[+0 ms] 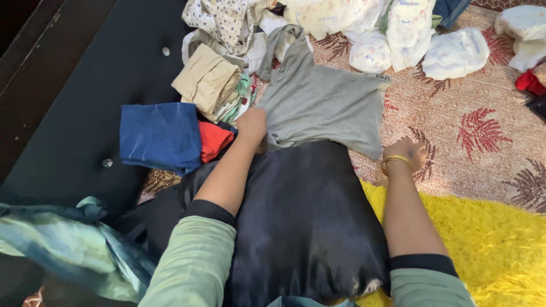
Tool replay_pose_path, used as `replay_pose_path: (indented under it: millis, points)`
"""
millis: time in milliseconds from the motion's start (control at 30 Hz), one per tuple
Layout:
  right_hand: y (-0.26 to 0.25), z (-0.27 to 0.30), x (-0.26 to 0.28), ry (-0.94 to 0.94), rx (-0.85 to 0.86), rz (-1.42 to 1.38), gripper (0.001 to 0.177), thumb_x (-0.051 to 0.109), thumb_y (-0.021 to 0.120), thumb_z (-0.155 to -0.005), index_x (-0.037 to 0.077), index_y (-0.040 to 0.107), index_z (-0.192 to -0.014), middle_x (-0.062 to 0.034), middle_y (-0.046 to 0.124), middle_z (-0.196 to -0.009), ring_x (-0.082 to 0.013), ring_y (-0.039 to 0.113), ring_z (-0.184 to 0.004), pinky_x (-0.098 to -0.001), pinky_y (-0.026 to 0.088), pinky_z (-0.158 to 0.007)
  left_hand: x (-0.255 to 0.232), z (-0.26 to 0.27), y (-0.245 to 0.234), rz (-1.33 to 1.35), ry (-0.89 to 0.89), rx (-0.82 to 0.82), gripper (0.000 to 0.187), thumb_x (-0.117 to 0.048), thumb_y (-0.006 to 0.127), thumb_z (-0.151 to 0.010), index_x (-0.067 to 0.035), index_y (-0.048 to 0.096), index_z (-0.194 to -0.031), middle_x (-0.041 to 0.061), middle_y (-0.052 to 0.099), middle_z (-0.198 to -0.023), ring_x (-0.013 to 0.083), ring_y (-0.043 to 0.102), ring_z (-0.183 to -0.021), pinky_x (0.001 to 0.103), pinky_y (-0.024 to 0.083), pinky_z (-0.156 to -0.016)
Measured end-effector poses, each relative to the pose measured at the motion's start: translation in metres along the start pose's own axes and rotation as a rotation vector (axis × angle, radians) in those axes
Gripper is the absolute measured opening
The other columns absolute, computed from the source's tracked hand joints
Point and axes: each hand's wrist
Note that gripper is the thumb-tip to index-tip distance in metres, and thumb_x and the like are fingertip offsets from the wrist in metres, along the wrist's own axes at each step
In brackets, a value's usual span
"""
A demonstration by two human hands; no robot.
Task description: The person picks up several garments including a pair of blue jeans, a beige top, and a grey shirt, smoothing them out on a bed and folding them one by one into small rectangles.
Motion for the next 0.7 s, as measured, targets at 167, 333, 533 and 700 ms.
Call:
replay_pose_path:
  millis: [167,333,533,700]
  points:
    - [0.023,-0.041,0.028,-0.202,-0.072,-0.532,0.03,0.013,0.068,-0.09,0.007,0.071,-0.119,-0.0144,0.066,-0.11,-0.0259,0.066,-0.091,-0.0422,0.056,-0.084,-0.038,-0.032,-0.031,0.095,0.206,-0.298,0.016,-0.004,0.059,-0.097,-0.002,0.063,-0.113,0.022,0.064,-0.112,0.0421,0.07,-0.097,0.05,0.059,-0.08]
    - [0.048,-0.107,0.064,0.065,0.279,-1.334,0.032,0.01,0.06,-0.095,0.004,0.056,-0.126,-0.0066,0.065,-0.072,-0.0123,0.059,-0.05,-0.0264,0.048,-0.042,-0.066,-0.086,-0.033,0.385,0.149,-0.345,0.05,-0.017,0.077,-0.083,0.002,0.055,-0.124,0.028,0.059,-0.12,0.0486,0.065,-0.103,0.053,0.054,-0.085]
    - [0.052,-0.155,0.091,0.119,0.388,-1.448,0.007,0.011,0.066,-0.1,0.005,0.065,-0.104,-0.0006,0.06,-0.066,-0.0082,0.054,-0.05,-0.0225,0.044,-0.043,-0.066,-0.168,0.005,0.436,-0.038,-0.298,0.04,-0.018,0.075,-0.085,-0.001,0.063,-0.119,0.027,0.066,-0.113,0.0472,0.065,-0.107,0.053,0.052,-0.092]
    - [0.027,-0.18,0.099,0.231,0.216,-1.566,0.014,0.01,0.061,-0.103,0.003,0.061,-0.091,-0.0031,0.059,-0.066,-0.012,0.052,-0.049,-0.0267,0.038,-0.04,-0.054,-0.18,0.004,0.536,-0.133,-0.433,0.024,-0.01,0.065,-0.088,-0.001,0.067,-0.11,0.026,0.07,-0.101,0.0466,0.066,-0.1,0.053,0.051,-0.087]
Point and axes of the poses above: each hand's wrist, its own z-axis away from the middle knuckle, its own y-axis out of the palm, x = y × z
